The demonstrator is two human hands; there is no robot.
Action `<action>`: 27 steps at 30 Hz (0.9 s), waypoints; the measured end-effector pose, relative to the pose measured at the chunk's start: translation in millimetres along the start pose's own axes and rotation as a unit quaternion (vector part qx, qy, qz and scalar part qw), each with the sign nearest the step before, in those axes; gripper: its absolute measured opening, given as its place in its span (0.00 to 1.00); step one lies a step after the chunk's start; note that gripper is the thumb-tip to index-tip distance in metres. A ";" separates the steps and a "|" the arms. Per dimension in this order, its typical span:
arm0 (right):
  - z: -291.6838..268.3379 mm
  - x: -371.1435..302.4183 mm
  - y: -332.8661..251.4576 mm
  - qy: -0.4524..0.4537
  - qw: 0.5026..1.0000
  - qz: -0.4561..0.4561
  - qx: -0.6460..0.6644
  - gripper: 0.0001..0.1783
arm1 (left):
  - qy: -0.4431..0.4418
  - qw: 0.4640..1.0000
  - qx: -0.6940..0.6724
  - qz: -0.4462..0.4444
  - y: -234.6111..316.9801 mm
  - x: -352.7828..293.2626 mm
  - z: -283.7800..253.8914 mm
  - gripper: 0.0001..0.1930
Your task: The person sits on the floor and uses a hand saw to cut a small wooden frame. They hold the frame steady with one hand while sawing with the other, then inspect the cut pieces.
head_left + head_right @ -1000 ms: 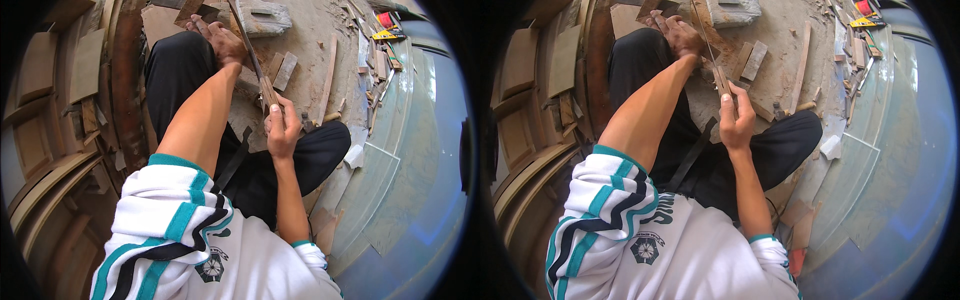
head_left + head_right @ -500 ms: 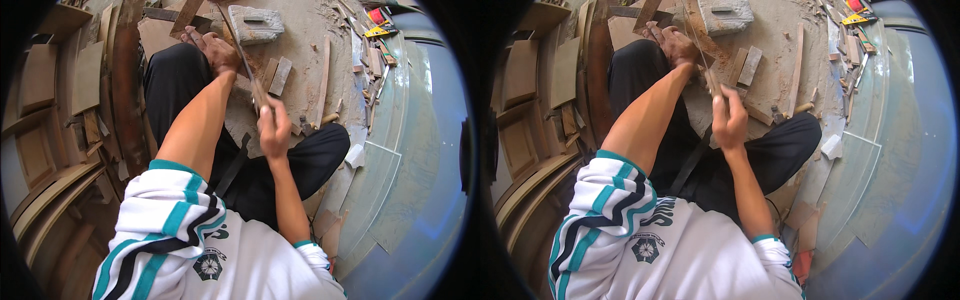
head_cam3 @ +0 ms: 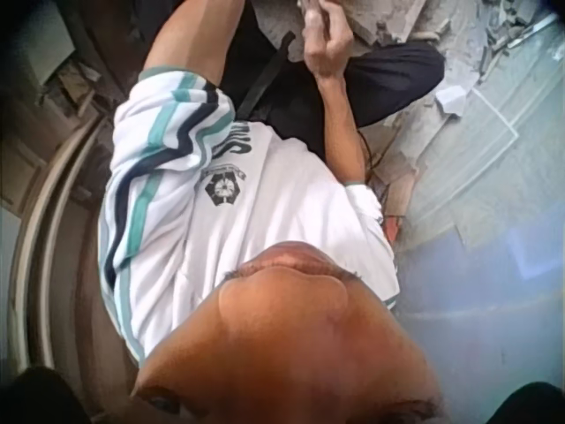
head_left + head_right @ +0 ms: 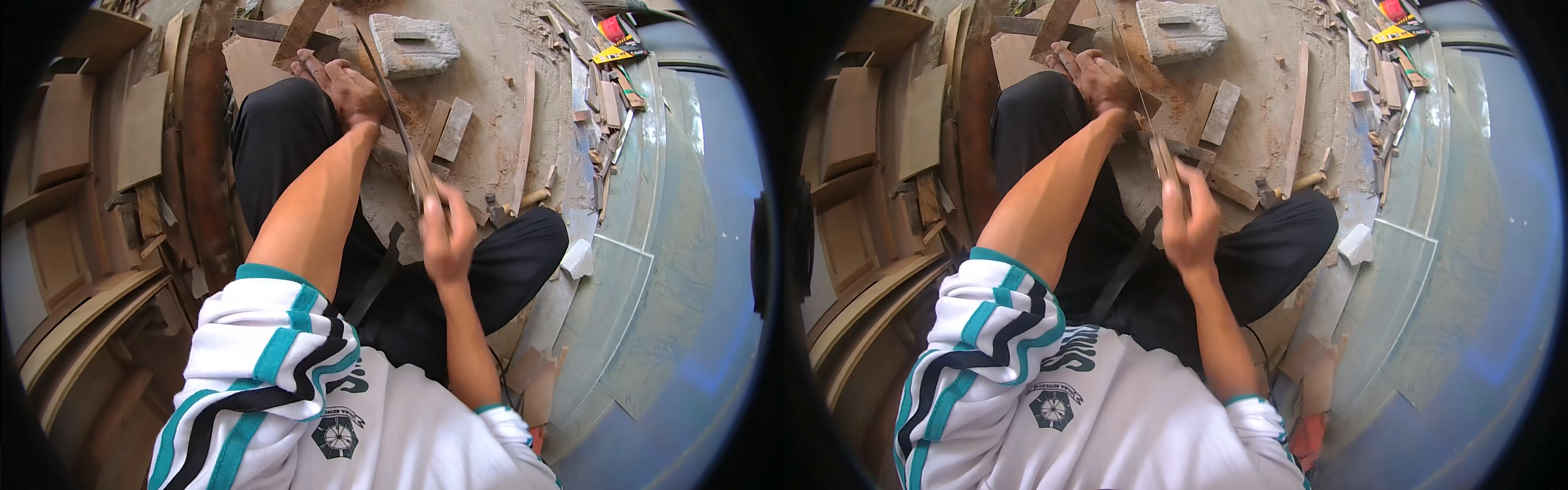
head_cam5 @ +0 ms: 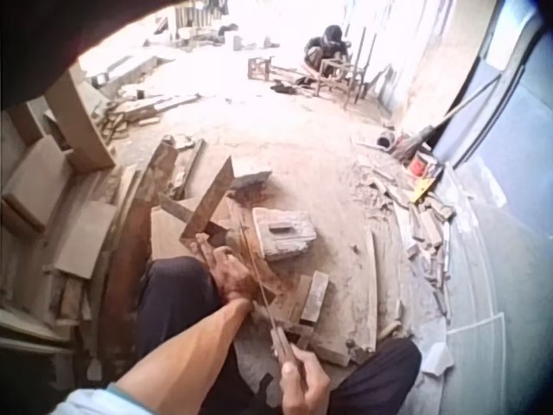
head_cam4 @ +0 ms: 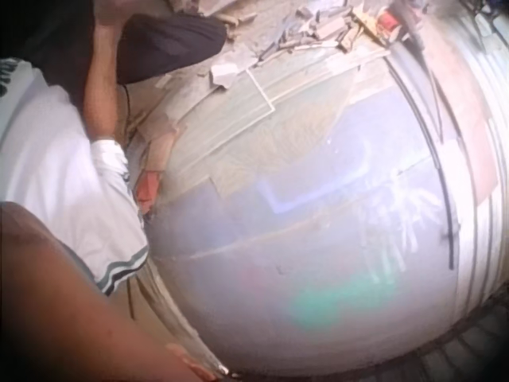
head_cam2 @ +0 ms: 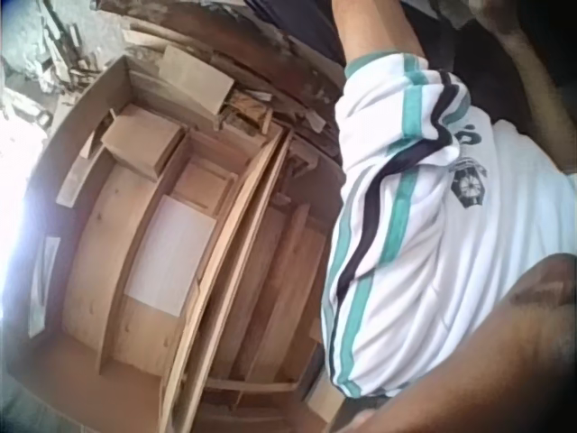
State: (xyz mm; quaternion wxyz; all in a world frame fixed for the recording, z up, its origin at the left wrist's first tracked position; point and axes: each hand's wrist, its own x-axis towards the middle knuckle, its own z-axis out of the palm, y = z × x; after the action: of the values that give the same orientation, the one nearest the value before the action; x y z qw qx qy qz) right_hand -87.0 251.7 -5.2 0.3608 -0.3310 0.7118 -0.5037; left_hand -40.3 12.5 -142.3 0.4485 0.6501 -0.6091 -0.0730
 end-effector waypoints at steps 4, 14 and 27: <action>-62.5 -125.5 -30.1 0.013 0.998 0.058 0.038 0.21 | -0.004 1.000 0.015 0.012 12.4 -0.5 -10.8 0.12; -3.2 -2.1 -13.1 -0.008 0.999 0.001 -0.043 0.18 | 0.012 0.999 0.027 0.031 -18.2 -4.6 7.0 0.12; -2.2 14.7 1.3 0.001 0.999 -0.014 -0.036 0.20 | 0.006 0.999 0.040 0.031 -0.7 -4.4 -1.4 0.12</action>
State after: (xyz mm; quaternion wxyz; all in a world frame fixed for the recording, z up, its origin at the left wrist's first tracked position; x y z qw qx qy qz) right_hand -96.6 240.8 -8.5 0.3409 -0.3534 0.7248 -0.4832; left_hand -39.9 16.8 -144.0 0.4277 0.6490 -0.6285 -0.0306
